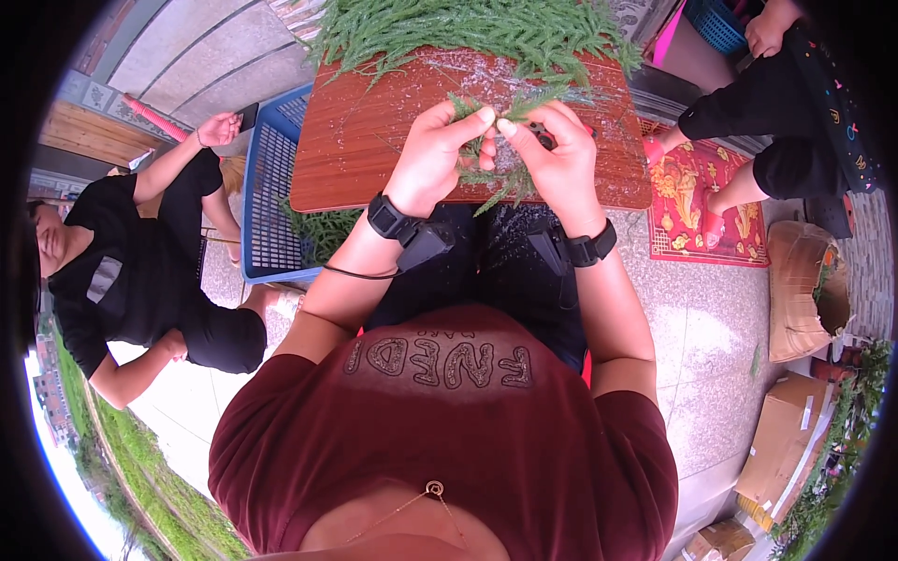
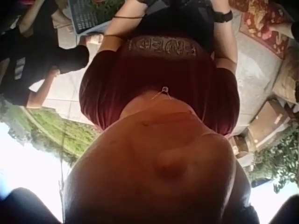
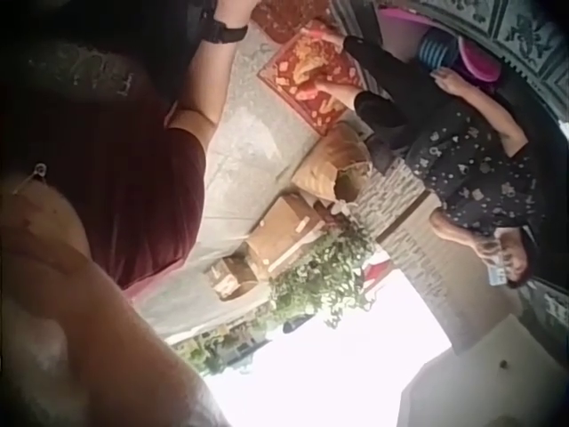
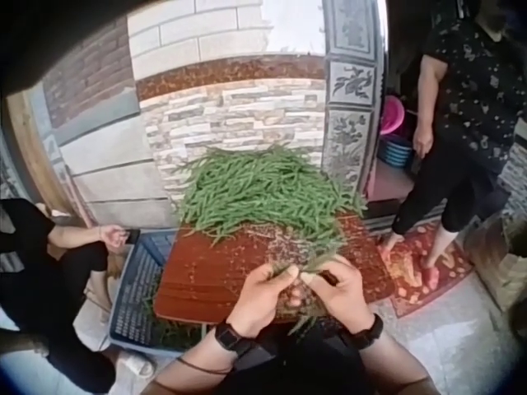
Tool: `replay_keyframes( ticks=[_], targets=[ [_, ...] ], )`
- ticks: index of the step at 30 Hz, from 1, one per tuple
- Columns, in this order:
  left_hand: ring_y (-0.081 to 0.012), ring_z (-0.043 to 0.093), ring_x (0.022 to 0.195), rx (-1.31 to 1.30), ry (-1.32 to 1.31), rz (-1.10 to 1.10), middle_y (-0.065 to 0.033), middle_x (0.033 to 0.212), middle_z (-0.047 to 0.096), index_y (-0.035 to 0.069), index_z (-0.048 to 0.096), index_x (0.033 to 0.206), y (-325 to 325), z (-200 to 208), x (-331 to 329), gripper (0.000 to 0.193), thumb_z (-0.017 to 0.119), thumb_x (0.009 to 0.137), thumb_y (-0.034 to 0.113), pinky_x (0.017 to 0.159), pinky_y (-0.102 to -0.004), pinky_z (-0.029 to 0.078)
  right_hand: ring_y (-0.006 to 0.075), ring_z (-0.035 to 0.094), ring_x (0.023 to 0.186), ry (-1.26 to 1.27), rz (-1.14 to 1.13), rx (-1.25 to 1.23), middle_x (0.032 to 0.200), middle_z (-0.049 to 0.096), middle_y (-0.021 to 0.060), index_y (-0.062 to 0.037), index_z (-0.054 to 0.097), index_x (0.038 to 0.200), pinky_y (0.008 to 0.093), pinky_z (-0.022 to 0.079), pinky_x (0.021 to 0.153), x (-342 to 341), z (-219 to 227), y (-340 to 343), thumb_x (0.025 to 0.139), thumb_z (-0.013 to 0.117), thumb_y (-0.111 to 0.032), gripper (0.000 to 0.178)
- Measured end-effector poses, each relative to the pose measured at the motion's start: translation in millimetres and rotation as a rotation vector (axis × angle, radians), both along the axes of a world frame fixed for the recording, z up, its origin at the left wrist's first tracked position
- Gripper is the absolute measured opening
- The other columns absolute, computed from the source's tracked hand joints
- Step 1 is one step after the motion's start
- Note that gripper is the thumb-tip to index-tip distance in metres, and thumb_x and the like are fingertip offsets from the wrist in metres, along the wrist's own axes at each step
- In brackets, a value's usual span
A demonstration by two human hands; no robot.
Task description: Trimming small sprigs from larger plant branches using scissors.
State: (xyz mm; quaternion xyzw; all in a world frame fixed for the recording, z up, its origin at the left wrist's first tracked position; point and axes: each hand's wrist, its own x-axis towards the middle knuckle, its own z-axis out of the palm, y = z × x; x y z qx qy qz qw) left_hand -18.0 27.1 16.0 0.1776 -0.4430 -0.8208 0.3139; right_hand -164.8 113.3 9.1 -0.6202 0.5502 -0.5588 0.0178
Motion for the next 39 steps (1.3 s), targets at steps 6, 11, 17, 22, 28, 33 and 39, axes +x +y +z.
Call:
replay_keyframes(
  ticks=[6, 11, 17, 22, 28, 33, 39],
  targets=[
    [-0.0147, 0.059, 0.057, -0.485, -0.151, 0.214, -0.0066, 0.072, 0.062, -0.002, 0.061, 0.090, 6, 5, 2, 0.013, 0.061, 0.093, 0.011, 0.054, -0.0287, 0.050, 0.0188, 0.062, 0.088, -0.820, 0.188, 0.210, 0.090, 0.066, 0.0058, -0.0004, 0.064, 0.091, 0.0303, 0.048, 0.074, 8, 4, 3, 0.078, 0.073, -0.001, 0.016],
    [-0.0138, 0.060, 0.065, -0.192, -0.059, -0.068, -0.0051, 0.077, 0.062, 0.001, 0.061, 0.094, -6, 6, 11, 0.014, 0.062, 0.093, 0.015, 0.057, -0.0275, 0.051, 0.0186, 0.062, 0.092, 0.286, -0.018, -0.171, 0.097, 0.067, 0.0077, -0.0001, 0.065, 0.097, 0.0300, 0.050, 0.077, 8, 15, 4, 0.079, 0.072, 0.001, 0.020],
    [-0.0132, 0.060, 0.068, -0.145, 0.019, -0.089, -0.0070, 0.081, 0.065, 0.000, 0.062, 0.097, -5, 16, 16, 0.014, 0.062, 0.092, 0.014, 0.058, -0.0267, 0.051, 0.0231, 0.062, 0.095, -0.372, 0.329, 0.181, 0.099, 0.065, 0.0125, 0.0031, 0.061, 0.107, 0.0341, 0.047, 0.085, -14, 6, 5, 0.085, 0.067, -0.010, 0.026],
    [-0.0120, 0.060, 0.068, -0.262, 0.020, -0.205, -0.0074, 0.081, 0.066, 0.000, 0.063, 0.099, -5, 16, 14, 0.015, 0.062, 0.093, 0.014, 0.057, -0.0255, 0.049, 0.0210, 0.061, 0.091, -1.121, 0.899, 0.483, 0.099, 0.065, 0.0118, 0.0036, 0.061, 0.107, 0.0335, 0.046, 0.087, -27, -10, -4, 0.087, 0.063, -0.018, 0.030],
    [-0.0100, 0.059, 0.064, -0.403, -0.115, -0.121, -0.0058, 0.077, 0.065, 0.000, 0.065, 0.095, -5, 14, 15, 0.013, 0.064, 0.091, 0.012, 0.055, -0.0238, 0.048, 0.0165, 0.060, 0.080, -1.115, 0.803, 0.560, 0.087, 0.065, 0.0081, -0.0008, 0.063, 0.094, 0.0308, 0.046, 0.079, -5, 5, 3, 0.086, 0.064, -0.015, 0.017],
    [-0.0075, 0.056, 0.057, -0.549, -0.321, 0.091, -0.0028, 0.071, 0.063, 0.000, 0.066, 0.091, -7, 10, 10, 0.011, 0.067, 0.089, 0.010, 0.051, -0.0225, 0.046, 0.0115, 0.058, 0.067, -0.380, 0.234, 0.417, 0.072, 0.061, 0.0001, -0.0050, 0.058, 0.078, 0.0275, 0.046, 0.063, 3, -3, -3, 0.082, 0.070, -0.012, 0.014],
    [-0.0061, 0.053, 0.053, -0.400, -0.324, 0.158, 0.0001, 0.067, 0.060, 0.000, 0.067, 0.091, -10, -2, 2, 0.010, 0.068, 0.088, 0.010, 0.049, -0.0219, 0.044, 0.0113, 0.055, 0.056, 0.148, -0.247, 0.000, 0.059, 0.056, 0.0022, -0.0026, 0.055, 0.070, 0.0291, 0.044, 0.050, 20, -15, -11, 0.077, 0.073, -0.009, 0.020]
  ],
)
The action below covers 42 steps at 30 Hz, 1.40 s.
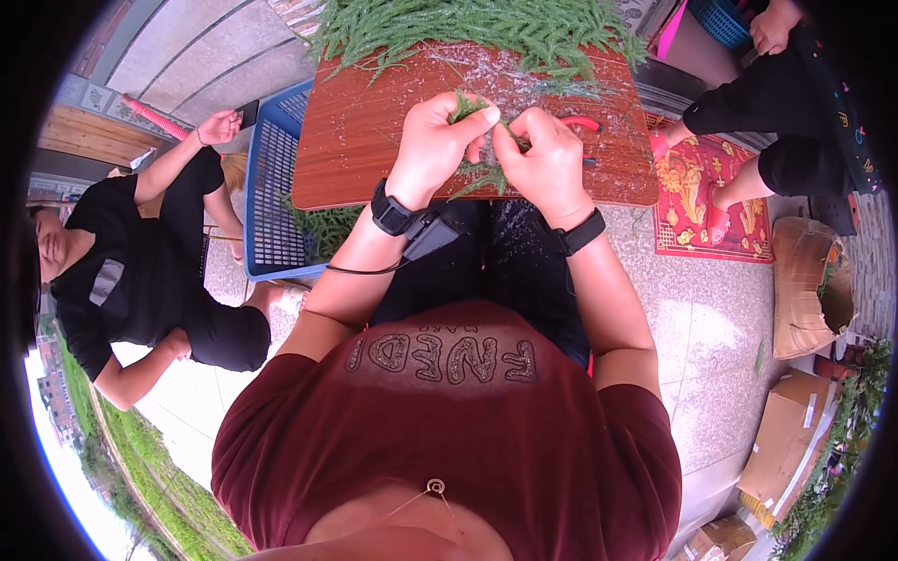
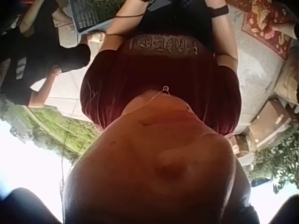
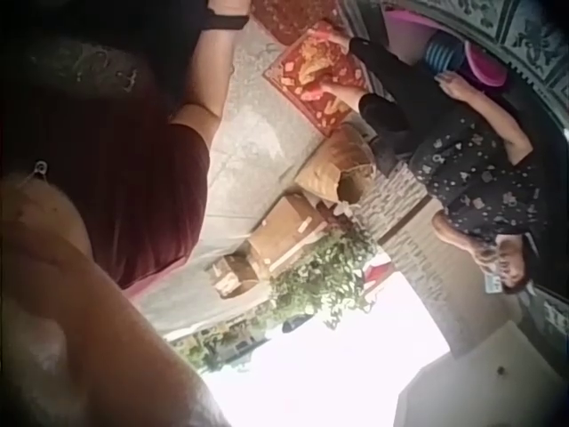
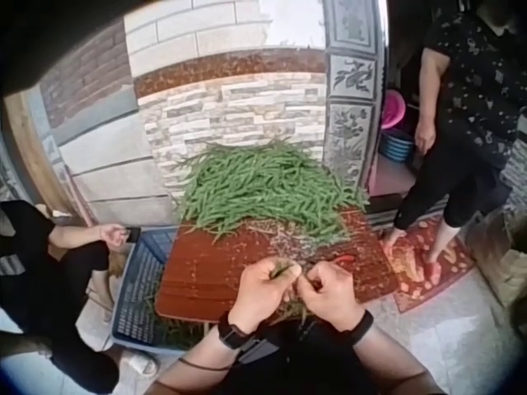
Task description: Trimming small sprigs from larger plant branches using scissors.
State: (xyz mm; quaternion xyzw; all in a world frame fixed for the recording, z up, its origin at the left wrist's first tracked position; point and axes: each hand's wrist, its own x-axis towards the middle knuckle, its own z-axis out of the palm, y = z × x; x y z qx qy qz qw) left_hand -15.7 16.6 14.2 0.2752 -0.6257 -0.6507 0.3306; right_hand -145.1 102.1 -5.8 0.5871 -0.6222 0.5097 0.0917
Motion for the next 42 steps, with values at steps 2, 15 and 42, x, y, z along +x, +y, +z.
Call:
replay_keyframes(
  ticks=[2, 15, 42],
  targets=[
    [-0.0063, 0.053, 0.052, -0.056, 0.069, 0.028, 0.0005, 0.066, 0.060, 0.001, 0.068, 0.092, -1, -2, 0, 0.010, 0.067, 0.088, 0.011, 0.048, -0.0215, 0.043, 0.0114, 0.055, 0.056, -0.235, 0.120, 0.108, 0.060, 0.056, 0.0027, -0.0022, 0.056, 0.071, 0.0288, 0.044, 0.051, -4, 3, 1, 0.076, 0.073, -0.008, 0.019],
    [-0.0126, 0.064, 0.068, -0.396, 0.341, 0.054, -0.0076, 0.088, 0.060, -0.002, 0.067, 0.093, 4, -4, -3, 0.008, 0.063, 0.086, -0.003, 0.056, -0.0234, 0.052, 0.0087, 0.058, 0.079, -1.130, 0.596, 0.284, 0.087, 0.065, 0.0038, -0.0018, 0.064, 0.095, 0.0232, 0.044, 0.069, -14, 19, 6, 0.085, 0.064, -0.007, 0.011],
    [-0.0128, 0.056, 0.063, 0.473, 0.240, -0.197, -0.0049, 0.078, 0.061, 0.002, 0.060, 0.097, 3, 14, 10, 0.015, 0.062, 0.093, 0.017, 0.057, -0.0262, 0.047, 0.0194, 0.061, 0.095, -0.045, 0.411, -0.039, 0.102, 0.065, 0.0080, 0.0009, 0.066, 0.103, 0.0316, 0.047, 0.086, -27, 29, 8, 0.083, 0.066, 0.003, 0.020]
  ],
)
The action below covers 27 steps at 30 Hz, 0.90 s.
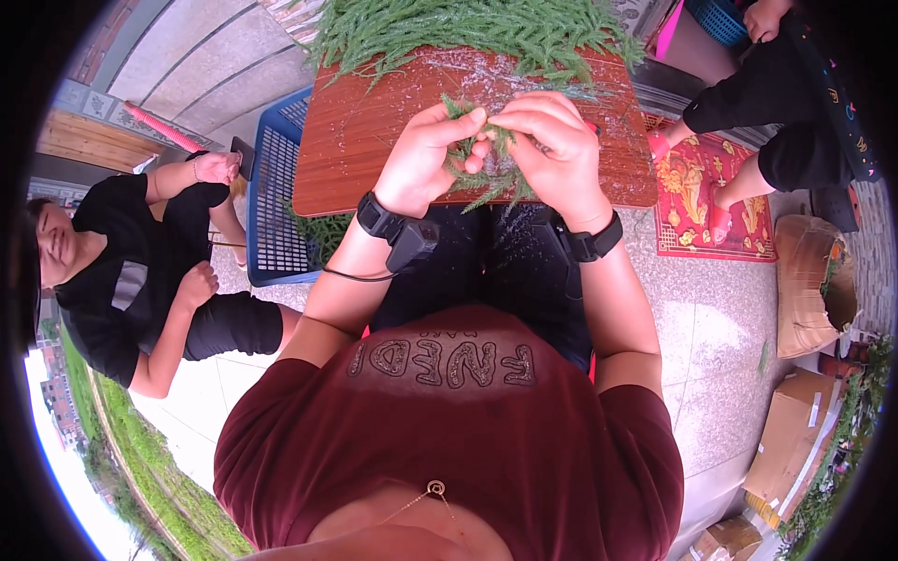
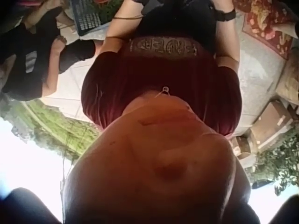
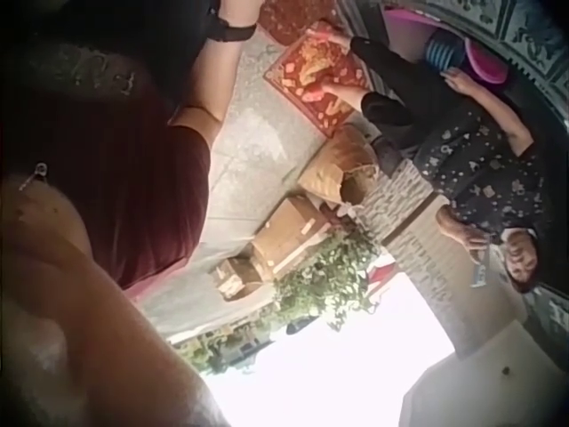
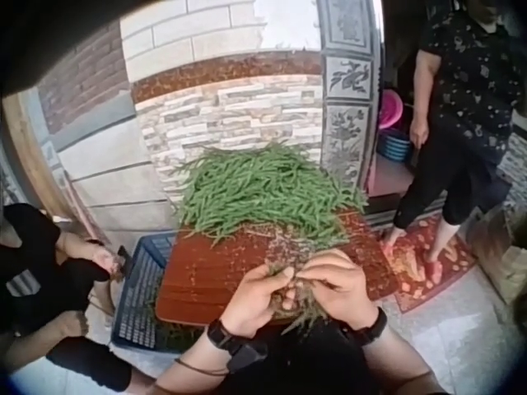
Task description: Trimming small sprigs from larger plant branches using scissors.
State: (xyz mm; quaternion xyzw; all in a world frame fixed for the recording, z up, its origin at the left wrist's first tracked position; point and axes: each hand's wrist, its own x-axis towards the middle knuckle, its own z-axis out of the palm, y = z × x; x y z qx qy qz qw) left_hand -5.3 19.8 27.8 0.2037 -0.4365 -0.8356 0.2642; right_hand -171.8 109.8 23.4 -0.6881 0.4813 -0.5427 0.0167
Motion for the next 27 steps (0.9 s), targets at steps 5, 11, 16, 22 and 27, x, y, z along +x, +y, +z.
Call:
replay_keyframes(
  ticks=[5, 11, 16, 22, 27],
  targets=[
    [-0.0102, 0.055, 0.062, -0.164, 0.060, -0.043, -0.0035, 0.076, 0.061, 0.003, 0.061, 0.097, 6, 10, 3, 0.016, 0.062, 0.093, 0.019, 0.053, -0.0221, 0.044, 0.0251, 0.061, 0.098, -0.828, 0.546, 0.489, 0.100, 0.065, 0.0144, 0.0052, 0.061, 0.107, 0.0355, 0.047, 0.086, -18, -4, 0, 0.088, 0.062, -0.015, 0.028],
    [-0.0101, 0.058, 0.065, -0.234, 0.050, -0.146, -0.0062, 0.078, 0.066, 0.001, 0.062, 0.096, 3, 6, 3, 0.014, 0.060, 0.094, 0.015, 0.056, -0.0228, 0.046, 0.0205, 0.062, 0.088, -1.312, 0.862, 0.815, 0.095, 0.066, 0.0132, 0.0086, 0.061, 0.098, 0.0317, 0.046, 0.085, -12, -26, -4, 0.090, 0.057, -0.026, 0.036],
    [-0.0086, 0.058, 0.065, -0.349, 0.048, -0.154, -0.0052, 0.076, 0.065, 0.002, 0.064, 0.096, -2, 4, 4, 0.012, 0.062, 0.093, 0.013, 0.054, -0.0208, 0.045, 0.0276, 0.062, 0.090, -1.122, 0.823, 0.717, 0.097, 0.064, 0.0160, 0.0039, 0.060, 0.101, 0.0356, 0.046, 0.085, -5, -34, -6, 0.087, 0.063, -0.029, 0.036],
    [-0.0083, 0.058, 0.061, -0.407, -0.099, -0.010, -0.0045, 0.073, 0.065, 0.001, 0.066, 0.094, -6, -3, 2, 0.011, 0.064, 0.091, 0.011, 0.052, -0.0210, 0.044, 0.0167, 0.058, 0.070, -0.628, 0.269, 0.614, 0.077, 0.062, 0.0028, -0.0050, 0.057, 0.077, 0.0328, 0.046, 0.066, -2, -24, -5, 0.081, 0.073, -0.017, 0.020],
    [-0.0086, 0.057, 0.054, -0.659, -0.403, 0.136, -0.0038, 0.069, 0.063, -0.001, 0.065, 0.091, -2, -16, -11, 0.011, 0.066, 0.088, 0.010, 0.047, -0.0232, 0.044, 0.0082, 0.048, 0.059, 0.165, -0.311, 0.158, 0.065, 0.053, -0.0049, -0.0052, 0.050, 0.068, 0.0290, 0.040, 0.054, 16, -35, -6, 0.081, 0.073, -0.011, 0.027]
  ],
)
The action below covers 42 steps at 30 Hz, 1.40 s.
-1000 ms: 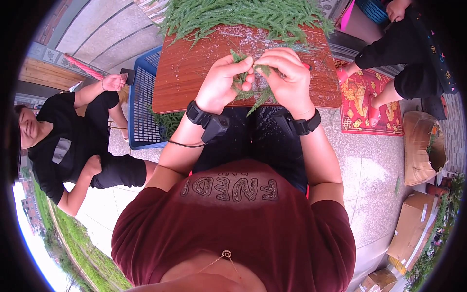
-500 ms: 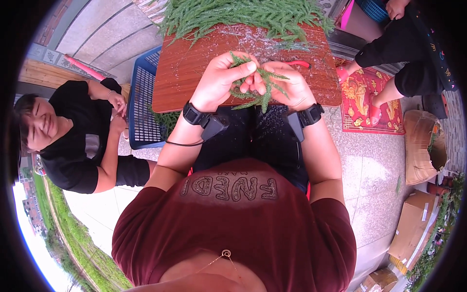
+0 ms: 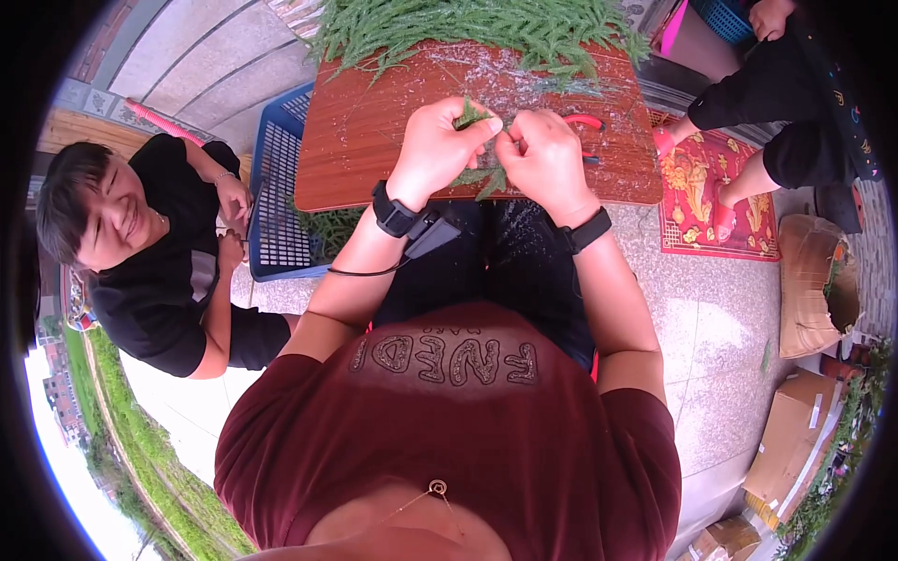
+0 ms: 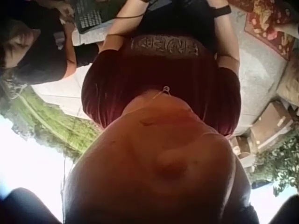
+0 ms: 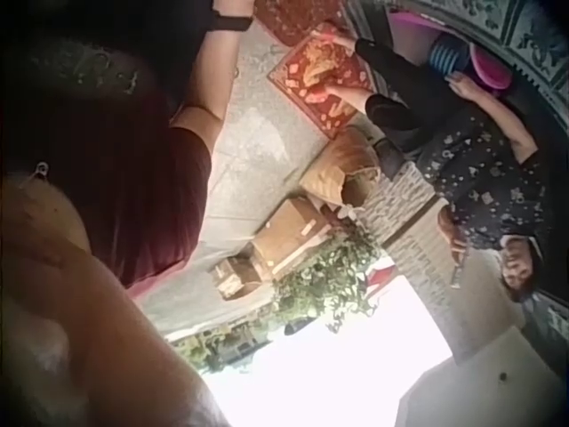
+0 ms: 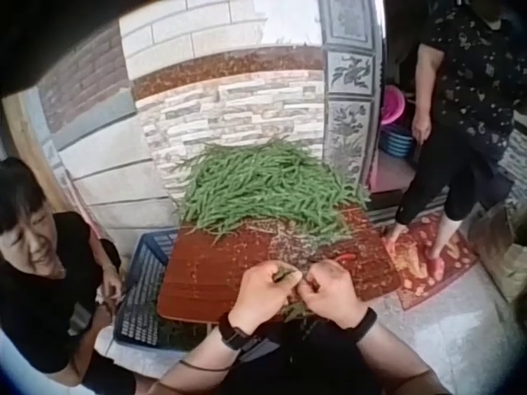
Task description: Trimming small sprigs from larger plant branches using scissors.
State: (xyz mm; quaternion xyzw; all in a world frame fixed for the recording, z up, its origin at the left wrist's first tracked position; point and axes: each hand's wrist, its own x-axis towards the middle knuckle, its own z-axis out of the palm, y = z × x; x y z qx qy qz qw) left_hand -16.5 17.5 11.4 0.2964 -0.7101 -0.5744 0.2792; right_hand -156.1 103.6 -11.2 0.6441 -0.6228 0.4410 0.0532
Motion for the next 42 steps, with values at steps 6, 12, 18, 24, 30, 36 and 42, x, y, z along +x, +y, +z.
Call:
replay_keyframes(
  ticks=[6, 12, 18, 24, 30, 36, 42],
  targets=[
    [-0.0080, 0.057, 0.055, 0.199, 0.156, 0.031, -0.0024, 0.069, 0.062, -0.001, 0.065, 0.092, -9, -17, -4, 0.011, 0.066, 0.088, 0.009, 0.048, -0.0231, 0.046, 0.0087, 0.048, 0.055, -0.265, 0.090, 0.130, 0.061, 0.051, -0.0004, -0.0023, 0.054, 0.071, 0.0264, 0.039, 0.052, -10, 4, 1, 0.078, 0.070, -0.006, 0.017],
    [-0.0089, 0.057, 0.055, 0.183, 0.187, -0.017, -0.0033, 0.070, 0.062, -0.002, 0.065, 0.090, -6, -14, -4, 0.011, 0.066, 0.088, 0.008, 0.048, -0.0237, 0.048, 0.0057, 0.048, 0.059, -0.435, 0.130, 0.369, 0.063, 0.054, -0.0010, -0.0017, 0.059, 0.077, 0.0237, 0.039, 0.053, -17, 10, 6, 0.079, 0.071, -0.008, 0.014],
    [-0.0115, 0.061, 0.059, 0.021, 0.340, 0.079, -0.0073, 0.084, 0.061, -0.003, 0.065, 0.091, 11, -13, -10, 0.008, 0.065, 0.087, 0.003, 0.050, -0.0241, 0.050, 0.0082, 0.055, 0.065, -0.322, -0.052, 0.166, 0.071, 0.061, -0.0024, -0.0025, 0.064, 0.085, 0.0259, 0.042, 0.058, -1, -4, -1, 0.088, 0.063, -0.009, 0.007],
    [-0.0129, 0.063, 0.065, -0.126, 0.513, 0.053, -0.0086, 0.090, 0.059, -0.004, 0.065, 0.092, 5, -7, -4, 0.007, 0.064, 0.086, -0.001, 0.053, -0.0233, 0.052, 0.0154, 0.061, 0.085, -1.353, 0.425, 0.189, 0.090, 0.066, 0.0039, -0.0012, 0.064, 0.096, 0.0315, 0.045, 0.078, -5, 13, -1, 0.092, 0.058, -0.014, 0.015],
    [-0.0124, 0.062, 0.066, -0.205, 0.545, -0.017, -0.0070, 0.088, 0.061, -0.001, 0.066, 0.095, 2, -8, -2, 0.008, 0.065, 0.088, 0.001, 0.055, -0.0228, 0.049, 0.0166, 0.057, 0.091, -1.681, 0.567, 0.330, 0.090, 0.064, 0.0060, -0.0001, 0.064, 0.096, 0.0299, 0.041, 0.085, -7, 19, 0, 0.091, 0.062, -0.019, 0.020],
    [-0.0130, 0.062, 0.065, 0.055, 0.413, 0.022, -0.0069, 0.085, 0.060, -0.003, 0.061, 0.095, 8, -7, -4, 0.009, 0.063, 0.089, 0.004, 0.052, -0.0248, 0.050, 0.0167, 0.058, 0.091, -1.322, 0.554, 0.151, 0.100, 0.063, 0.0066, -0.0019, 0.062, 0.101, 0.0294, 0.043, 0.084, -15, 5, -5, 0.093, 0.060, -0.015, 0.016],
    [-0.0133, 0.058, 0.062, 0.605, 0.394, -0.055, -0.0057, 0.076, 0.059, -0.003, 0.057, 0.096, 8, -2, 0, 0.011, 0.060, 0.092, 0.007, 0.053, -0.0277, 0.049, 0.0146, 0.058, 0.082, -0.149, 0.018, -0.215, 0.094, 0.064, 0.0061, -0.0024, 0.061, 0.097, 0.0253, 0.045, 0.073, -5, 10, -7, 0.094, 0.061, -0.015, 0.012]
  ],
)
